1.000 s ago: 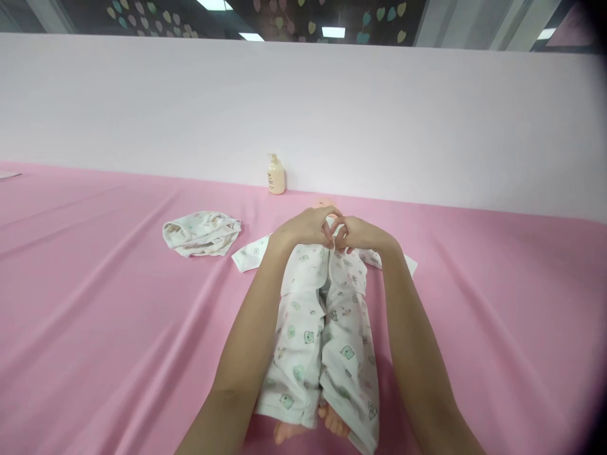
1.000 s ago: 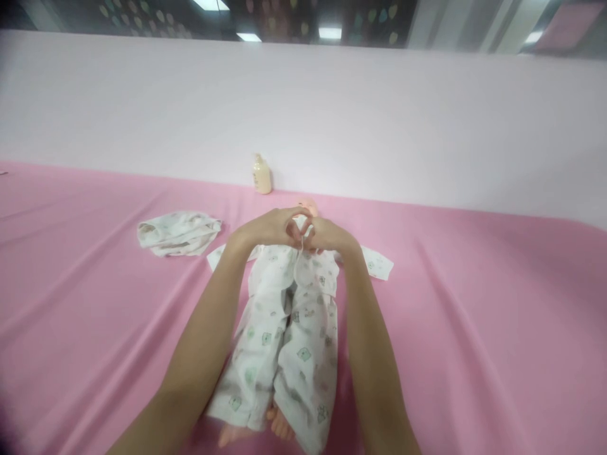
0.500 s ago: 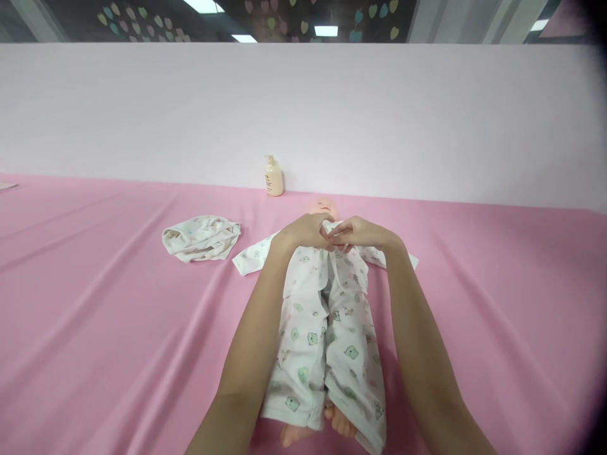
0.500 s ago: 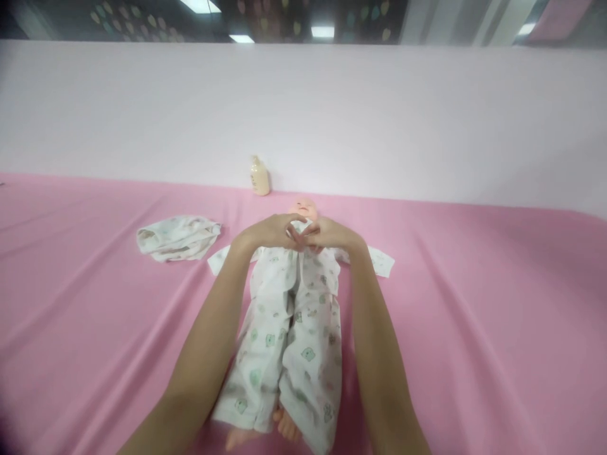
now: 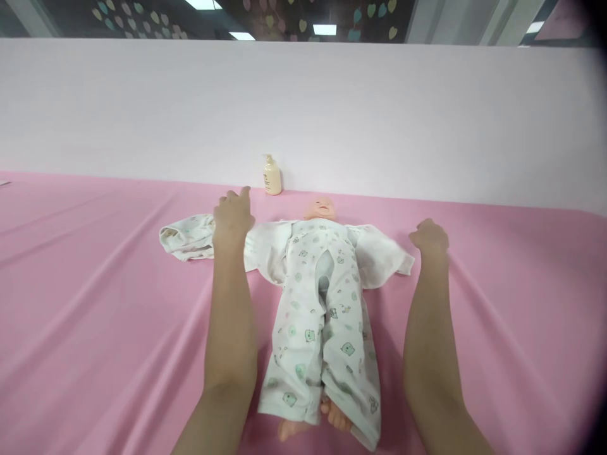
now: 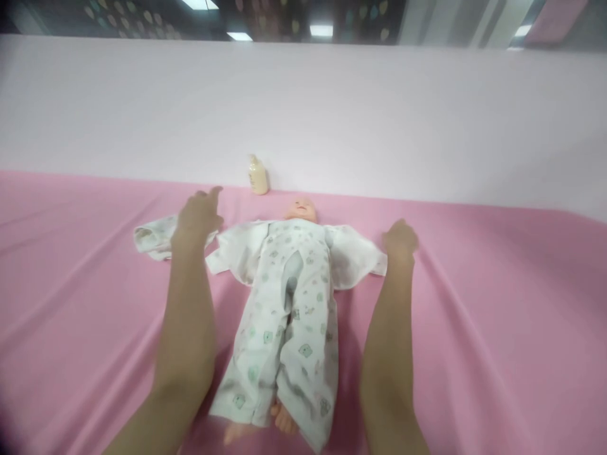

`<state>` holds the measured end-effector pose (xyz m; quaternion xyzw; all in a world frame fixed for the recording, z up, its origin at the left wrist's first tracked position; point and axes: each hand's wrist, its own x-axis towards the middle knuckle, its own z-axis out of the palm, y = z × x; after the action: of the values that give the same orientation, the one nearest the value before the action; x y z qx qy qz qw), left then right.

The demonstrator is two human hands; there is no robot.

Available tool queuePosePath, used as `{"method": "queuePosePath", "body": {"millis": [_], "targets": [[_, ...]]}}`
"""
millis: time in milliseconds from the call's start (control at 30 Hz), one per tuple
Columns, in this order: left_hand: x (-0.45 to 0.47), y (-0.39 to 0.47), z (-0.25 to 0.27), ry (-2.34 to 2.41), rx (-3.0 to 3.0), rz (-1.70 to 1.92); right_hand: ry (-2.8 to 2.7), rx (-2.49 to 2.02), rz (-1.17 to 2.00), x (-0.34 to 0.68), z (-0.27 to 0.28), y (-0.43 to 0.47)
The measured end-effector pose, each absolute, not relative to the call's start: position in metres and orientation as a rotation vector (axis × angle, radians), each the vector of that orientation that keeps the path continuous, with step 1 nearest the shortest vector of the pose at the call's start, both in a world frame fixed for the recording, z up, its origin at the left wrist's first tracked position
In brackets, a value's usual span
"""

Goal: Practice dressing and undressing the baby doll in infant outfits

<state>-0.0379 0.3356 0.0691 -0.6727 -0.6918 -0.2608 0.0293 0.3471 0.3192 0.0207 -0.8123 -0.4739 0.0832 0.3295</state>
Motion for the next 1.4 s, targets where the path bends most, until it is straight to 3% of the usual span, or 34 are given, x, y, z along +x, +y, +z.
{"method": "queuePosePath", "body": {"millis": [100, 300, 433, 633, 1067, 1400], "targets": [[-0.027, 0.340, 0.071, -2.074, -2.099, -0.827, -1.268, -2.163, 0.146, 0.336, 0.030, 0.322], [0.056, 0.356, 0.028, -1.526, -2.804, -0.754, -2.062, -1.692, 0.063, 0.196, 0.025, 0.334], [0.066, 0.363, -0.014, -1.604, -2.593, -0.915, -2.058, -1.748, -0.029, 0.152, -0.012, 0.332], [0.048, 0.354, -0.038, -1.480, -2.639, -1.150, -2.011, -1.663, -0.088, 0.162, -0.032, 0.325], [0.037, 0.270, -0.059, -1.581, -2.595, -1.015, -1.894, -1.674, -0.076, 0.165, -0.047, 0.251], [0.027, 0.204, -0.061, -1.700, -2.545, -1.001, -1.921, -1.502, 0.106, 0.191, -0.066, 0.186]]}}
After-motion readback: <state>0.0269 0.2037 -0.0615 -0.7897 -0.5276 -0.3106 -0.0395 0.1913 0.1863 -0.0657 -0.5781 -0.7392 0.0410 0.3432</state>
